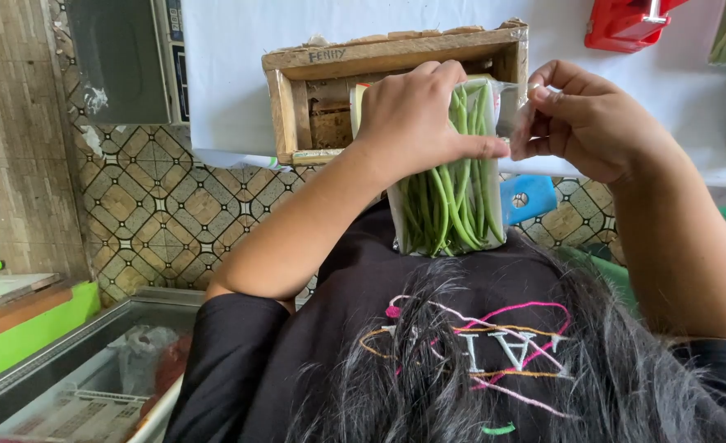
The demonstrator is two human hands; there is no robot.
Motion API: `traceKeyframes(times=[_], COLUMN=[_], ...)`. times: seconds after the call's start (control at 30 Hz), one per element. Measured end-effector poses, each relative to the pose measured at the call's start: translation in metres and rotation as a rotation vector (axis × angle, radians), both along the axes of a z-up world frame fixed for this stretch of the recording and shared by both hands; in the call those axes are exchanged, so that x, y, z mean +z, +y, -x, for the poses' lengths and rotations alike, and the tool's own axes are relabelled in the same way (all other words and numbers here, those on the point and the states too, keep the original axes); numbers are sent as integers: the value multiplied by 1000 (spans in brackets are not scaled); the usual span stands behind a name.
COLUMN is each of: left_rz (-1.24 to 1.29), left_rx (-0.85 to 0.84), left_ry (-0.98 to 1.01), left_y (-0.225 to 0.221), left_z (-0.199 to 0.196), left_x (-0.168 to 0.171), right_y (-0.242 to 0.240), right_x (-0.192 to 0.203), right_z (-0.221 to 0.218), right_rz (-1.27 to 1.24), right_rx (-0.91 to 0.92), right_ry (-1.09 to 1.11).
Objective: Wrapping pre-portioned green beans in plastic trays with clear film.
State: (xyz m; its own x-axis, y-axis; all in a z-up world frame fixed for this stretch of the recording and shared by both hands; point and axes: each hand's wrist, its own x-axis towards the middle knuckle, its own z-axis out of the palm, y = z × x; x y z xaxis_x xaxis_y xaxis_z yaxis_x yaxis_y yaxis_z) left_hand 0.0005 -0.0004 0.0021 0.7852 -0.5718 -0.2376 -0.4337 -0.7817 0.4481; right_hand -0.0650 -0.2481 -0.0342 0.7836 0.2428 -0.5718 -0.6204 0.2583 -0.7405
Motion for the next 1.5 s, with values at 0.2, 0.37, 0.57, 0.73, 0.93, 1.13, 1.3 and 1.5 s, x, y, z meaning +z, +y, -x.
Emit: traceKeyframes(times=[0.2,0.37,0.57,0.73,0.93,1.13,1.3,1.5], left_rz=[-29,-42,-27,-16,61,64,141,181], left_rx=[-70,-88,-83,-100,-80,-68,-61,-71], left_ry=[-2,9,25,11,-58,-86,-155,-180], left_y=[2,3,3,4,2,1,3,2], left_z=[-3,-3,-4,-3,0,2,1,1], left_x=[-5,-7,-2,5,9,9,3,7], right_y=[4,8,11,22,45,65,62,59], right_x=[-1,0,-5,-10,7,-9,-7,-37], right_z=[1,1,1,-1,-4,-9,-10,-18], right_rz=[-72,-34,-129,-203,-93,87,73,-202], right_rx=[-75,-103,-112,-194,-390,-567,-555,-469], right_ry=[5,20,12,122,146,74,10,165])
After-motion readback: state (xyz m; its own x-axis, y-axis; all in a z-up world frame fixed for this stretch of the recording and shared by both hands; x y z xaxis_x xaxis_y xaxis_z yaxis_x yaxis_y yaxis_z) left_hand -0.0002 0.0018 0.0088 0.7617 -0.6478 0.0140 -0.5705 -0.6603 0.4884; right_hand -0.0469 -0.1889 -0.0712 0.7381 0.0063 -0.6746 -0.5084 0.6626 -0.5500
